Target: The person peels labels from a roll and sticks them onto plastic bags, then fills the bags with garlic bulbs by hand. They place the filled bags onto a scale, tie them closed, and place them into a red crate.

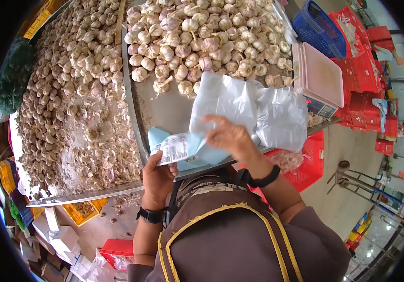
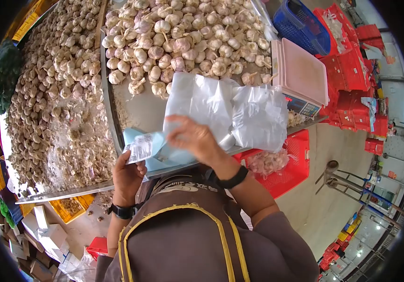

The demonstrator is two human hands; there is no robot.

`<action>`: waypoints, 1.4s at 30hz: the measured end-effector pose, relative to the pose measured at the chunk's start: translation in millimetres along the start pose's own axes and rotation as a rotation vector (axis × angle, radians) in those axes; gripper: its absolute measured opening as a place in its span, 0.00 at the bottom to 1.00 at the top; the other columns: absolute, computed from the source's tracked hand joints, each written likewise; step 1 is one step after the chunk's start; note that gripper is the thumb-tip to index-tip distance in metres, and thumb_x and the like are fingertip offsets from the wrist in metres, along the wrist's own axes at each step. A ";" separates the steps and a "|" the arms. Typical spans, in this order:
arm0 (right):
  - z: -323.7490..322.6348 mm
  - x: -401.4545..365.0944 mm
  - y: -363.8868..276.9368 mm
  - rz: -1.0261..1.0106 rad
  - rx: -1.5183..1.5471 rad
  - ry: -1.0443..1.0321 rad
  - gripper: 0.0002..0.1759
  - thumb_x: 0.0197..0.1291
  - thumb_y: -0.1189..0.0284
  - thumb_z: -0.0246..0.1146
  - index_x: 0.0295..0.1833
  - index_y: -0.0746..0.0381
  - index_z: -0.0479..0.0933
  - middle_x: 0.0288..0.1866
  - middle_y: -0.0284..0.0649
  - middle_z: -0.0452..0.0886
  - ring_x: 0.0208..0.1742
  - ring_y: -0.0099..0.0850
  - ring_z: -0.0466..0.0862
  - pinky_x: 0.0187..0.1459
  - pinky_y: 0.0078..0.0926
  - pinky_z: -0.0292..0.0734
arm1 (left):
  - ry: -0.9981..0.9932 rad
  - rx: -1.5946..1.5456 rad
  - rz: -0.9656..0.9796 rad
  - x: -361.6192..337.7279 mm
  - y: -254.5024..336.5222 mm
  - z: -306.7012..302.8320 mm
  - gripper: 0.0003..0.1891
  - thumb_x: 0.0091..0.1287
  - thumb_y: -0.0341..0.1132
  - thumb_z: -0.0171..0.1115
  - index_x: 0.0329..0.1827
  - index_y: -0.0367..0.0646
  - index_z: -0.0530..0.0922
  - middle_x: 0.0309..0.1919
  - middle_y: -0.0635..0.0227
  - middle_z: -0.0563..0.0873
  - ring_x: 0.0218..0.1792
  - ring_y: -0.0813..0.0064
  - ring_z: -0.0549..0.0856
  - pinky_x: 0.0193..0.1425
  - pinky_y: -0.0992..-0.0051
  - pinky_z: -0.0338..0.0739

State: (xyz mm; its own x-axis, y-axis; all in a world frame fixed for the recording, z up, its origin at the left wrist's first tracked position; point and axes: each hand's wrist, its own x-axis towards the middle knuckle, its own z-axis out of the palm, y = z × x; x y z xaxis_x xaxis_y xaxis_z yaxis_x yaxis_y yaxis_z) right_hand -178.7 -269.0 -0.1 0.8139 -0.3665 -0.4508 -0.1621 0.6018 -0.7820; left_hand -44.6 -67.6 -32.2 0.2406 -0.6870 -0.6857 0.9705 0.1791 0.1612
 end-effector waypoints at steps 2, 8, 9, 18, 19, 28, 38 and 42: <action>-43.4 29.9 15.7 -0.086 0.093 0.274 0.14 0.59 0.74 0.66 0.51 0.62 0.79 0.46 0.31 0.81 0.49 0.22 0.80 0.53 0.23 0.74 | 0.026 0.009 0.117 5.2 2.5 -14.7 0.13 0.68 0.38 0.54 0.49 0.40 0.75 0.34 0.66 0.84 0.26 0.74 0.78 0.30 0.77 0.73; -151.5 144.4 103.2 -0.098 -0.559 0.467 0.17 0.53 0.68 0.70 0.48 0.61 0.79 0.41 0.32 0.82 0.42 0.25 0.80 0.42 0.27 0.74 | 0.034 0.010 0.155 2.7 10.7 -20.7 0.11 0.71 0.39 0.51 0.46 0.42 0.75 0.28 0.68 0.78 0.27 0.73 0.75 0.31 0.76 0.72; -142.6 144.0 99.9 -0.099 -0.557 0.471 0.17 0.53 0.68 0.70 0.48 0.61 0.79 0.41 0.32 0.82 0.42 0.25 0.80 0.42 0.27 0.74 | 0.022 0.018 0.166 0.4 11.4 -17.0 0.11 0.70 0.39 0.52 0.46 0.41 0.75 0.29 0.68 0.80 0.26 0.75 0.76 0.30 0.77 0.72; -76.1 92.4 73.6 -0.106 -1.308 0.501 0.14 0.49 0.64 0.70 0.37 0.57 0.75 0.41 0.37 0.79 0.43 0.39 0.80 0.42 0.37 0.75 | 0.085 0.101 0.323 -29.6 30.0 -11.8 0.12 0.71 0.40 0.52 0.48 0.41 0.76 0.31 0.66 0.82 0.26 0.75 0.76 0.29 0.78 0.71; -75.7 91.1 79.1 -0.129 -1.319 0.453 0.13 0.50 0.63 0.69 0.36 0.58 0.76 0.40 0.37 0.80 0.42 0.39 0.81 0.41 0.36 0.76 | 0.117 0.111 0.369 -33.1 33.1 -9.6 0.13 0.71 0.40 0.52 0.49 0.41 0.75 0.33 0.66 0.83 0.26 0.76 0.77 0.29 0.78 0.71; -128.8 65.2 74.7 -0.213 -0.848 0.457 0.12 0.57 0.67 0.64 0.43 0.63 0.81 0.31 0.36 0.82 0.30 0.30 0.82 0.34 0.28 0.76 | 0.233 0.599 0.481 -41.6 29.2 1.9 0.16 0.71 0.41 0.50 0.48 0.36 0.76 0.35 0.65 0.83 0.31 0.77 0.80 0.30 0.79 0.72; -290.0 -112.7 47.5 -0.878 -0.338 1.667 0.09 0.59 0.75 0.61 0.46 0.63 0.77 0.39 0.37 0.80 0.39 0.28 0.79 0.41 0.21 0.74 | 0.032 0.834 0.451 -30.6 12.6 23.2 0.12 0.71 0.37 0.55 0.46 0.37 0.79 0.35 0.67 0.84 0.31 0.77 0.82 0.34 0.77 0.77; -92.5 -70.2 -25.8 -0.616 -0.695 1.081 0.11 0.65 0.73 0.57 0.49 0.65 0.76 0.49 0.38 0.78 0.51 0.28 0.76 0.55 0.26 0.70 | 0.095 0.892 0.410 -36.8 7.7 26.4 0.12 0.71 0.37 0.56 0.48 0.38 0.79 0.37 0.69 0.84 0.35 0.79 0.82 0.37 0.76 0.77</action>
State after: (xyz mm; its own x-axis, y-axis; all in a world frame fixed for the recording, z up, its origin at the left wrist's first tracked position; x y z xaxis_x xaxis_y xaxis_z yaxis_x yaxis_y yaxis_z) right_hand -283.3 -324.4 12.0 0.0857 -0.9800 0.1794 -0.4377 -0.1988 -0.8769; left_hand -45.6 -59.5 13.0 0.5961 -0.6240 -0.5052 0.4752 -0.2330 0.8485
